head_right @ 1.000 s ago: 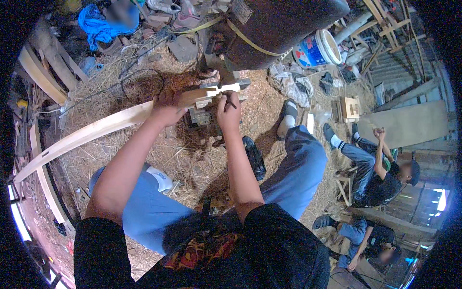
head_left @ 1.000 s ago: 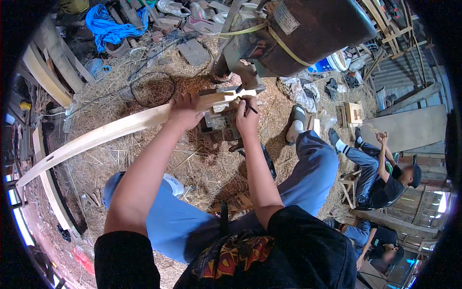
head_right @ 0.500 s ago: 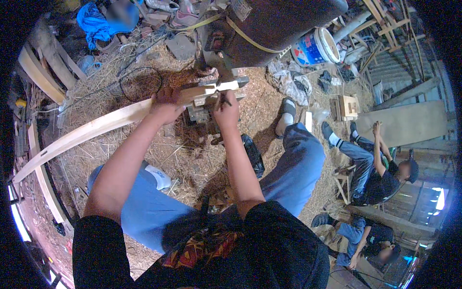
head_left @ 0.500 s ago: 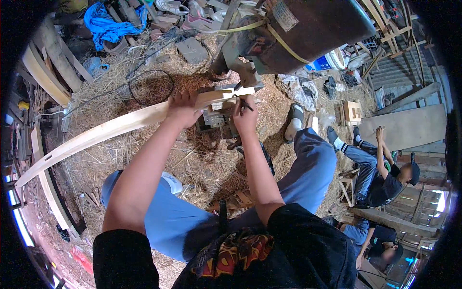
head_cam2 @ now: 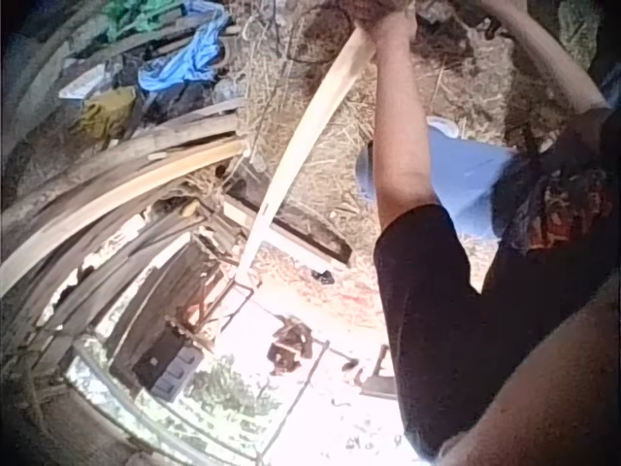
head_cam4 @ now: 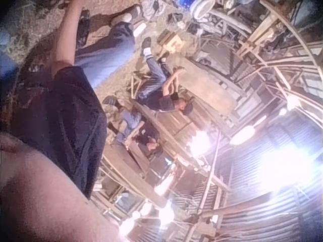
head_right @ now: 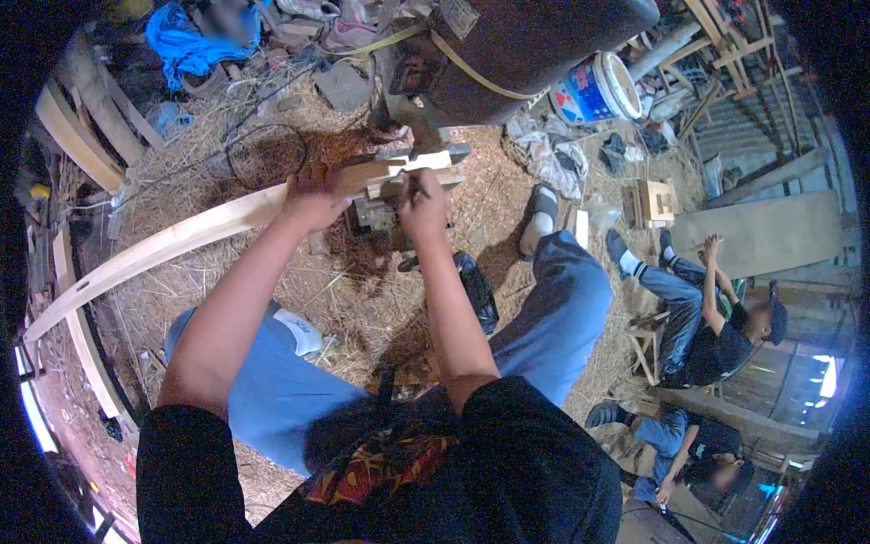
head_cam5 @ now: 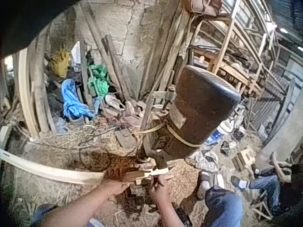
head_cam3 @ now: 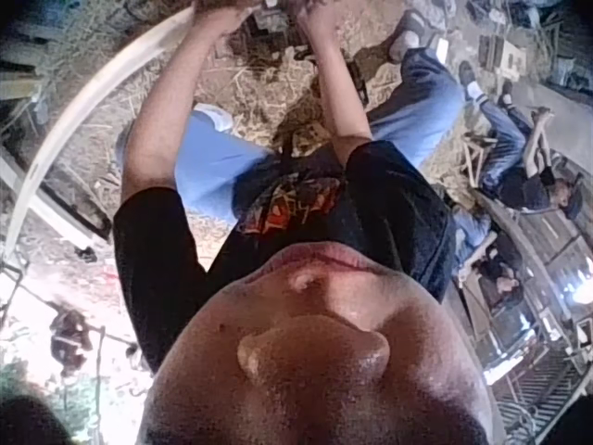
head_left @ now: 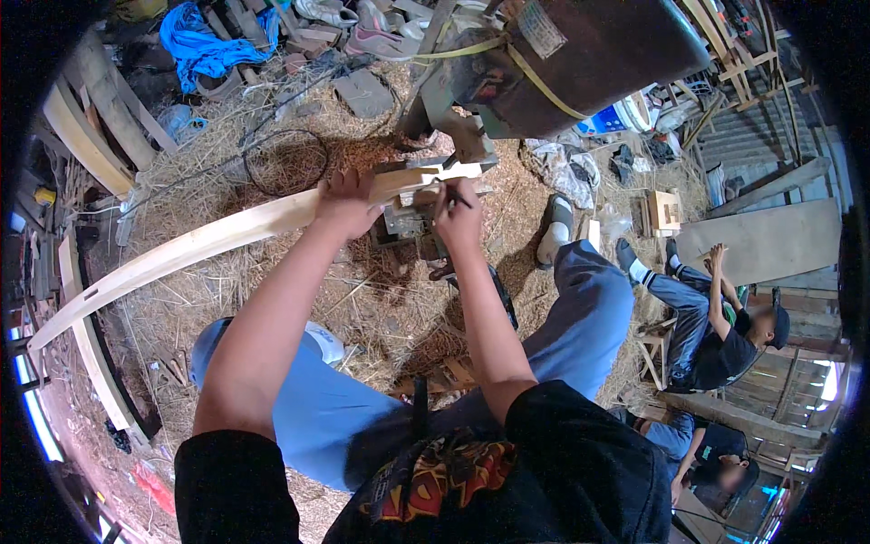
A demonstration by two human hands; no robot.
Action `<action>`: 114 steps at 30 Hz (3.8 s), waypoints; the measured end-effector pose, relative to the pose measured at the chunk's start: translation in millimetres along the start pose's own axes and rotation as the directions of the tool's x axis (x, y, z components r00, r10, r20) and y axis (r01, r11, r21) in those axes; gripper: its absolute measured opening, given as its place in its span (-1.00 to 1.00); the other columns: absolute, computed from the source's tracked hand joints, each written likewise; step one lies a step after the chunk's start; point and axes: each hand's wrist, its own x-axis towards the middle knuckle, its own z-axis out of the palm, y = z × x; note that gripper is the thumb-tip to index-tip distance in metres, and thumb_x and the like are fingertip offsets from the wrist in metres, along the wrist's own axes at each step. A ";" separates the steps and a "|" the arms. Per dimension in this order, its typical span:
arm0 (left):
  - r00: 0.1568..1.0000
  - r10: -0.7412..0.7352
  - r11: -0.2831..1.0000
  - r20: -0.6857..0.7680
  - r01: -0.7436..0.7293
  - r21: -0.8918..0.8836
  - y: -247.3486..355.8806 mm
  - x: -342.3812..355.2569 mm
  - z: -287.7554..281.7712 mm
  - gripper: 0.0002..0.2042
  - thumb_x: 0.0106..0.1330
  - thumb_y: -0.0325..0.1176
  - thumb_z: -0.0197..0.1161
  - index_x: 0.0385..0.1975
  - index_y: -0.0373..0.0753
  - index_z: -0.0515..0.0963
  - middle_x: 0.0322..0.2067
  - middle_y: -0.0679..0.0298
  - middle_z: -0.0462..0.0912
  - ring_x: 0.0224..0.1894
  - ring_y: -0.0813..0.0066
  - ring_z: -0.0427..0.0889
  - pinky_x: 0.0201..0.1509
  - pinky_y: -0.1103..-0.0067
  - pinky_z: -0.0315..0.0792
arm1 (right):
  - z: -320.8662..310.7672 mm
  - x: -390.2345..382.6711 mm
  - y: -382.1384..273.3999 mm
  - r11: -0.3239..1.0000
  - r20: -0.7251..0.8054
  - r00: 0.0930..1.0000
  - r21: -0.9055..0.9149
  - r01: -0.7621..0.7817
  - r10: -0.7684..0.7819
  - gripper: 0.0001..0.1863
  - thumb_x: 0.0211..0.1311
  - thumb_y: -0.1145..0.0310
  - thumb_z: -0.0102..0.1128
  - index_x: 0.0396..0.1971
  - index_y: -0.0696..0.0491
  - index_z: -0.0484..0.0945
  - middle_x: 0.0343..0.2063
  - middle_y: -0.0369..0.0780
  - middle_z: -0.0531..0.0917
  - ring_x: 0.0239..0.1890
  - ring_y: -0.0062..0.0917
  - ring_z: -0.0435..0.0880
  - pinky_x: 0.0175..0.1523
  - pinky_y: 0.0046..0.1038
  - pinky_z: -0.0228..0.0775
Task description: The person operates a mortising machine to cut rectangular holes into a wooden beam, using a hand wheel to adjust the position of the wood and a lever to plunge the bit into the material. The person marks the wood with a pencil before making the cuts.
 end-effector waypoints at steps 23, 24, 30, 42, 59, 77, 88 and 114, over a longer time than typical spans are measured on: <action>0.999 -0.032 0.998 -0.023 0.031 -0.054 -0.9 1.7 3.0 -0.31 0.41 0.14 0.04 0.41 -0.14 0.15 0.29 0.02 0.32 0.35 0.03 0.28 0.40 0.04 0.13 | 0.0 5.7 -5.4 0.987 0.069 0.985 0.019 -0.160 0.158 -0.88 0.23 0.53 0.16 -0.24 0.18 0.53 -0.34 0.05 0.65 -0.23 0.02 0.65 -0.15 -0.20 0.50; 0.999 -0.031 0.996 0.027 0.033 -0.080 -5.1 10.5 12.1 -0.31 0.42 0.15 0.01 0.42 -0.13 0.14 0.30 0.03 0.31 0.35 0.03 0.27 0.40 0.04 0.13 | 1.8 5.2 -2.0 0.963 0.065 0.961 0.022 -0.269 0.267 -0.87 0.21 0.55 0.16 -0.24 0.17 0.53 -0.31 0.05 0.65 -0.21 0.01 0.65 -0.14 -0.21 0.50; 0.999 -0.025 1.000 -0.038 0.025 -0.009 0.5 5.5 12.8 -0.29 0.45 0.19 -0.07 0.46 -0.12 0.08 0.32 0.03 0.28 0.36 0.03 0.27 0.41 0.06 0.12 | 1.3 2.1 -1.8 0.995 0.118 0.989 0.028 -0.098 0.094 -0.84 0.19 0.54 0.19 -0.22 0.11 0.52 -0.36 0.02 0.65 -0.25 0.02 0.65 -0.17 -0.20 0.49; 0.999 -0.002 1.000 -0.042 0.002 -0.002 -2.7 1.9 9.8 -0.23 0.34 0.11 0.14 0.45 -0.13 0.09 0.32 0.04 0.29 0.35 0.01 0.30 0.41 0.05 0.14 | 1.5 3.1 -8.5 0.991 0.142 0.984 0.070 -0.116 0.105 -0.86 0.21 0.54 0.19 -0.23 0.14 0.51 -0.37 0.03 0.62 -0.27 0.03 0.62 -0.15 -0.23 0.49; 1.000 0.014 0.999 -0.017 -0.013 0.029 0.5 -0.7 -1.6 -0.15 0.23 0.03 0.30 0.46 -0.14 0.07 0.32 0.02 0.28 0.38 0.01 0.24 0.42 0.06 0.14 | 3.4 4.9 16.7 0.981 -0.105 0.976 0.007 -0.193 0.192 -0.89 0.31 0.43 0.19 -0.26 0.15 0.56 -0.47 0.01 0.63 -0.40 -0.06 0.64 -0.24 -0.24 0.48; 0.991 0.030 0.999 -0.130 -0.027 0.026 -4.2 1.3 13.0 -0.15 0.18 0.01 0.34 0.43 -0.16 0.11 0.32 0.04 0.27 0.31 0.01 0.31 0.39 0.04 0.16 | -1.7 1.3 7.2 0.901 -0.053 0.977 0.400 -0.168 0.206 -0.96 0.31 0.52 0.13 -0.32 0.17 0.51 -0.41 -0.23 0.62 -0.40 -0.66 0.57 -0.29 -0.57 0.39; 0.992 0.032 0.999 -0.119 -0.029 0.024 -4.1 -1.1 11.1 -0.16 0.19 0.02 0.32 0.43 -0.14 0.10 0.30 0.05 0.29 0.32 0.05 0.31 0.38 0.05 0.15 | 3.1 0.7 -3.6 0.961 0.037 0.983 0.207 -0.185 0.181 -0.87 0.29 0.42 0.22 -0.22 0.12 0.58 -0.45 -0.10 0.70 -0.40 -0.33 0.72 -0.22 -0.39 0.52; 0.997 0.012 1.000 -0.081 -0.010 0.022 -4.2 -2.5 7.7 -0.17 0.18 -0.01 0.34 0.42 -0.14 0.11 0.25 0.04 0.33 0.29 0.02 0.34 0.35 0.04 0.19 | 3.2 0.7 -4.2 0.953 0.087 0.967 0.171 -0.251 0.239 -0.87 0.29 0.41 0.22 -0.23 0.14 0.57 -0.49 -0.18 0.69 -0.46 -0.53 0.66 -0.29 -0.47 0.48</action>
